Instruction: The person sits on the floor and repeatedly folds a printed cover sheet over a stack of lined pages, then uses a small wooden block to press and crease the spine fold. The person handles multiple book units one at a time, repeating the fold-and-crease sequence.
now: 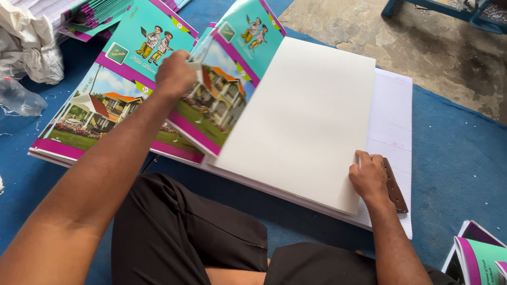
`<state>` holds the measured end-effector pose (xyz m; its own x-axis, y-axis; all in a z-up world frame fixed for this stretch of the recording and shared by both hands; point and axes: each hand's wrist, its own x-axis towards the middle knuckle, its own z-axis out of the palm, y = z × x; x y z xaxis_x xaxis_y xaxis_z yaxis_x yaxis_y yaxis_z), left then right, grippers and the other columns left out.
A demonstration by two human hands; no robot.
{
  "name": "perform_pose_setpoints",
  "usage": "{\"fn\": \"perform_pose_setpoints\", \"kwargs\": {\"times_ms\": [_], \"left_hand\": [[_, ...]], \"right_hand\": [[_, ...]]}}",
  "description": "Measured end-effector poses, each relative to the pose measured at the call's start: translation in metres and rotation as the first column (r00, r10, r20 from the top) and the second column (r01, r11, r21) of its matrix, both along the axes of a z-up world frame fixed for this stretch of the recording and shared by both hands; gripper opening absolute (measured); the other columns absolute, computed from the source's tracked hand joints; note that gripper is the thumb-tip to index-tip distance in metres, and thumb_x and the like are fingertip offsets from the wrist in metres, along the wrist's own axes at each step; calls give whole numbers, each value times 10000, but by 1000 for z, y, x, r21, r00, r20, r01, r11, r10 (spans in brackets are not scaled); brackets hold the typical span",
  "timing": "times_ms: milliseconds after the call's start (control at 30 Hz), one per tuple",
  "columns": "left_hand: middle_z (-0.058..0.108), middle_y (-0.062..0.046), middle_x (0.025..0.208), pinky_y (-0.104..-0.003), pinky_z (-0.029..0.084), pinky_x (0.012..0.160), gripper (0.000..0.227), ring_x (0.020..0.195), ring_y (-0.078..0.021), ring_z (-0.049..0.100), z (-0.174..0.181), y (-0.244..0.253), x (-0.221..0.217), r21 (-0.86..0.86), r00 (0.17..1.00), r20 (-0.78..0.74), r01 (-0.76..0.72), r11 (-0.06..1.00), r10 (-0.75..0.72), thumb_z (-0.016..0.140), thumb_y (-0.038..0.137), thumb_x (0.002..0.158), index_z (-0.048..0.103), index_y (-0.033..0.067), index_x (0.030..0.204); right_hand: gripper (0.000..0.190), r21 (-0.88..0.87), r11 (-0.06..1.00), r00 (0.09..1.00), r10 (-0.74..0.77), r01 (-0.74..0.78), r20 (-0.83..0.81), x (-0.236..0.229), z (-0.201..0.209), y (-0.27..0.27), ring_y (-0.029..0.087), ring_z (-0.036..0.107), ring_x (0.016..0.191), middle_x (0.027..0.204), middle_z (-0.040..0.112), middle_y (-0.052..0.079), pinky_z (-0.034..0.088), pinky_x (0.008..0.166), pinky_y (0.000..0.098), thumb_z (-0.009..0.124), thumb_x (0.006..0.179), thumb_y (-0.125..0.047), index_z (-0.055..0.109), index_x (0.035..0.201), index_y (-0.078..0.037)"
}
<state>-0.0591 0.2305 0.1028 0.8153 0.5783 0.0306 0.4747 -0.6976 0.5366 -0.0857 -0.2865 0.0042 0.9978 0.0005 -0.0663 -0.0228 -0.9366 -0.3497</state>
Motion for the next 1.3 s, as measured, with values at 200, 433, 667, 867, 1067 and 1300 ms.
{"fn": "perform_pose_setpoints", "kwargs": {"times_ms": [200, 433, 667, 867, 1067, 1300], "left_hand": [[712, -145, 1214, -470, 524, 941, 428, 1110, -329, 677, -47, 53, -6, -70, 996, 6, -85, 994, 86, 650, 123, 875, 677, 197, 1296], [718, -127, 1200, -460, 525, 937, 399, 1093, -309, 679, -93, 90, -19, -96, 983, -13, -183, 978, 182, 611, 90, 892, 715, 207, 1259], [733, -119, 1177, -479, 548, 927, 359, 1085, -316, 696, -115, 95, -27, -70, 972, -111, -216, 974, 207, 602, 108, 937, 724, 225, 1253], [692, -143, 1247, -476, 525, 935, 440, 1129, -330, 659, -137, 107, -26, 53, 982, -53, -179, 982, 182, 638, 124, 908, 650, 162, 1346], [660, -151, 1292, -468, 484, 1031, 436, 1217, -317, 599, -152, 109, -26, 26, 980, -121, -158, 987, 160, 635, 107, 896, 661, 129, 1330], [637, -211, 1261, -485, 483, 1016, 448, 1176, -373, 595, -157, 56, -23, 186, 986, 159, 26, 982, -56, 599, 67, 840, 695, 66, 1277]], "right_hand": [[521, 19, 998, 998, -52, 53, -26, -1, 5, 6, 427, 553, 1242, 1396, 459, 246, 484, 1042, 543, 522, 925, -206, 581, 1432, -103], [523, 29, 996, 997, -78, 79, -28, 1, 3, 6, 425, 566, 1225, 1393, 456, 250, 520, 979, 567, 529, 908, -201, 598, 1416, -94], [488, 61, 995, 996, -83, 81, 21, 3, 0, 5, 427, 586, 1196, 1389, 477, 248, 516, 982, 566, 557, 896, -201, 636, 1364, -92], [476, 33, 994, 994, -109, 109, 11, -2, 10, 14, 425, 574, 1222, 1355, 498, 246, 523, 962, 565, 600, 966, -382, 639, 1339, -90], [816, 43, 983, 982, -183, 181, 47, -1, 9, 23, 455, 610, 1126, 1302, 484, 307, 561, 837, 573, 672, 867, -484, 464, 1466, 30], [781, -40, 987, 988, -155, 155, -13, 8, -18, 13, 550, 430, 1296, 1321, 432, 386, 405, 1041, 647, 614, 955, -527, 537, 1373, 128]]}}
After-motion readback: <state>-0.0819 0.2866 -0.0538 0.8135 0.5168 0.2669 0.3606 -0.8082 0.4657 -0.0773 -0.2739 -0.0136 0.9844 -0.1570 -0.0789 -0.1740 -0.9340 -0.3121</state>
